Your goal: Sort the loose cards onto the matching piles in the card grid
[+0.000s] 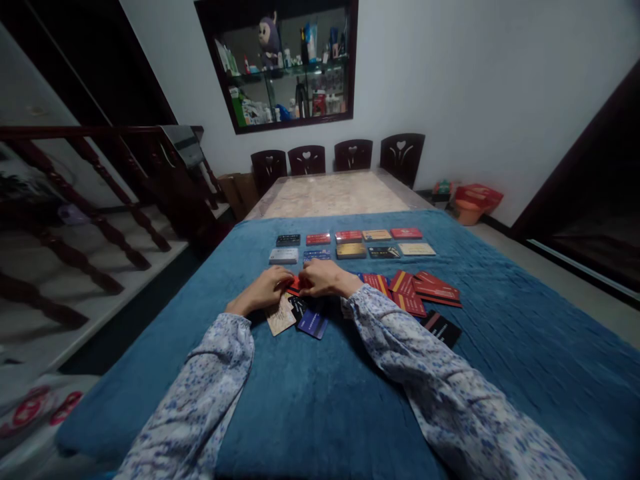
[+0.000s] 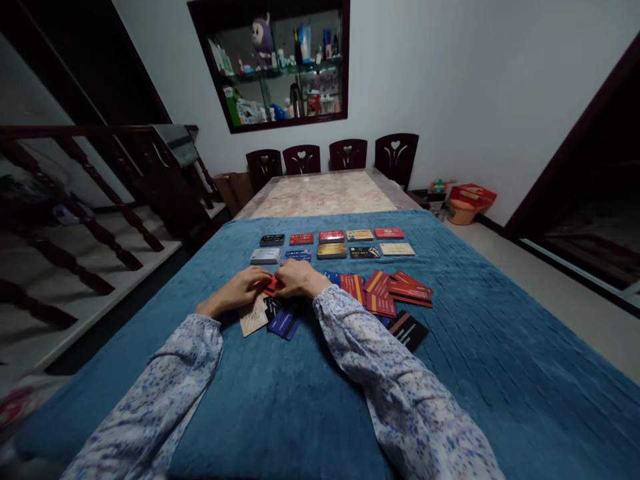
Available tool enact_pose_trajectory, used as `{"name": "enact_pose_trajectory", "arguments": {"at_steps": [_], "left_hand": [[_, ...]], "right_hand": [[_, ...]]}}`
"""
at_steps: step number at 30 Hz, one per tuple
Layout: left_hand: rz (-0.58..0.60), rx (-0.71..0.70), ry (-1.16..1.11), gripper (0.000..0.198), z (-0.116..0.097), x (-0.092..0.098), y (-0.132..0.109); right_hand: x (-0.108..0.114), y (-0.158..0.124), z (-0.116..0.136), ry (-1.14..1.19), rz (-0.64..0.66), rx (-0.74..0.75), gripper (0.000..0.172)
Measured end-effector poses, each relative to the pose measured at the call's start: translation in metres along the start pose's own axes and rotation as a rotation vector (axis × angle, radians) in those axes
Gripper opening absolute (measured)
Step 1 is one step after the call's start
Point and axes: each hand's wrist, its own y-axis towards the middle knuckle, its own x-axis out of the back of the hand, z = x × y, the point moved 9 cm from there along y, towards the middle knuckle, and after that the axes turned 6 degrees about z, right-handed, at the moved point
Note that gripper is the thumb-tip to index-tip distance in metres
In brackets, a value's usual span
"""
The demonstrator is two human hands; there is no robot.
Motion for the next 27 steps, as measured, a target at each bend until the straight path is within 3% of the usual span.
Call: {"name": "enact_pose_trajectory", "arguments": {"at_steps": [6, 22, 27], "left_hand": [[0.044, 0.014, 0.004, 0.027, -0.0028, -0.0042, -0.001], [0.012, 0.042, -0.017, 0.026, -0.0002, -0.0085, -0.0026], [-0.015, 0.032, -0.064, 0.028, -0.0027, -0.0043, -0.004]], "right_hand": [[-0.0028, 0.0009, 0.005, -0.013, 0.009, 0.002, 0.047], [-0.0008, 0.0016, 0.0052, -0.023, 0.02, 0.07, 0.029], [-0.0018, 0.0002, 0.0007, -0.012, 0.037, 0.056, 0.031]]}}
